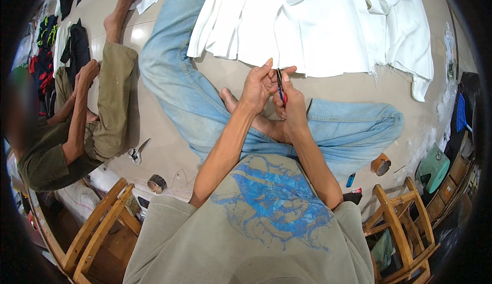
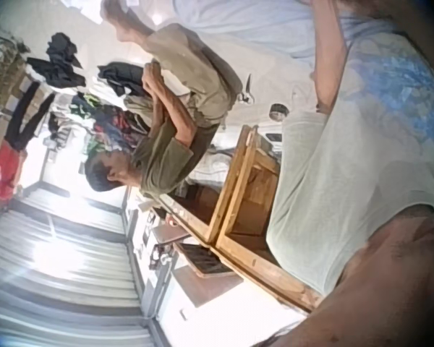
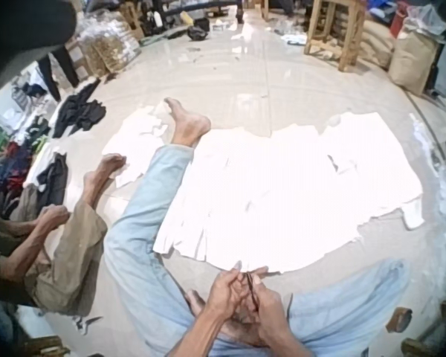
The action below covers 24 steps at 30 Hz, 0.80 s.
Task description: The person sits on the floor and uses a red utility knife to cut a large white fabric sheet into rectangular strips. They repeatedly fold the fabric, align the edges, and slice through the layers to create uniform pieces.
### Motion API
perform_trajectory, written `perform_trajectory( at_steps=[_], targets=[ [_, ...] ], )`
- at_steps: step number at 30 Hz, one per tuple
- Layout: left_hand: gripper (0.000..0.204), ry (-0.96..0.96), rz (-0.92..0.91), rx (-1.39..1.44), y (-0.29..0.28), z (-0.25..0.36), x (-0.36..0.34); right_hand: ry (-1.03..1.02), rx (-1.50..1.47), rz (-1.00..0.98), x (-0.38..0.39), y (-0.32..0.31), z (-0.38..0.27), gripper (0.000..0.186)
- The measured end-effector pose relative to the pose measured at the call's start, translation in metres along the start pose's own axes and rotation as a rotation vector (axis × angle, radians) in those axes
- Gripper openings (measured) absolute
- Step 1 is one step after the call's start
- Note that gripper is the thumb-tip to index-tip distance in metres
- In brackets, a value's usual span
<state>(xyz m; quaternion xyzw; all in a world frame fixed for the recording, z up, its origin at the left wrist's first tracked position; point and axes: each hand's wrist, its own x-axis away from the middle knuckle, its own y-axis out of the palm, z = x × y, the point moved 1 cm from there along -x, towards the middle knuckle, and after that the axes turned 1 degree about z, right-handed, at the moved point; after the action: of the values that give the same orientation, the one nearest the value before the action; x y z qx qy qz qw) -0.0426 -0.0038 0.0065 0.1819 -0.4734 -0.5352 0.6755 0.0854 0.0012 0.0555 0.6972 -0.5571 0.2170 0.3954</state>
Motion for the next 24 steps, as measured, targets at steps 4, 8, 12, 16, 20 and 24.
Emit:
perform_trajectory(
  at_steps=[4, 8, 12, 16, 20, 24],
  targets=[
    [0.040, -0.004, 0.048, 0.000, 0.001, -0.003, 0.000, 0.009, -0.020, -0.003, -0.006, 0.000, 0.004, 0.050],
    [0.037, 0.013, 0.056, 0.014, 0.004, -0.003, 0.001, 0.002, -0.023, 0.013, -0.005, 0.001, 0.002, 0.048],
    [0.035, 0.030, -0.003, 0.025, 0.006, 0.000, 0.001, -0.020, -0.004, 0.008, -0.001, 0.002, 0.000, 0.046],
    [0.035, 0.033, -0.007, 0.037, 0.007, -0.001, 0.003, -0.008, 0.004, 0.009, -0.005, 0.001, 0.001, 0.045],
    [0.034, -0.006, 0.017, 0.075, 0.005, -0.002, 0.003, -0.020, 0.040, 0.041, 0.001, 0.004, 0.003, 0.046],
    [0.040, 0.005, 0.083, 0.099, 0.002, -0.005, -0.001, 0.008, -0.021, 0.096, 0.029, 0.007, 0.008, 0.052]
  ],
)
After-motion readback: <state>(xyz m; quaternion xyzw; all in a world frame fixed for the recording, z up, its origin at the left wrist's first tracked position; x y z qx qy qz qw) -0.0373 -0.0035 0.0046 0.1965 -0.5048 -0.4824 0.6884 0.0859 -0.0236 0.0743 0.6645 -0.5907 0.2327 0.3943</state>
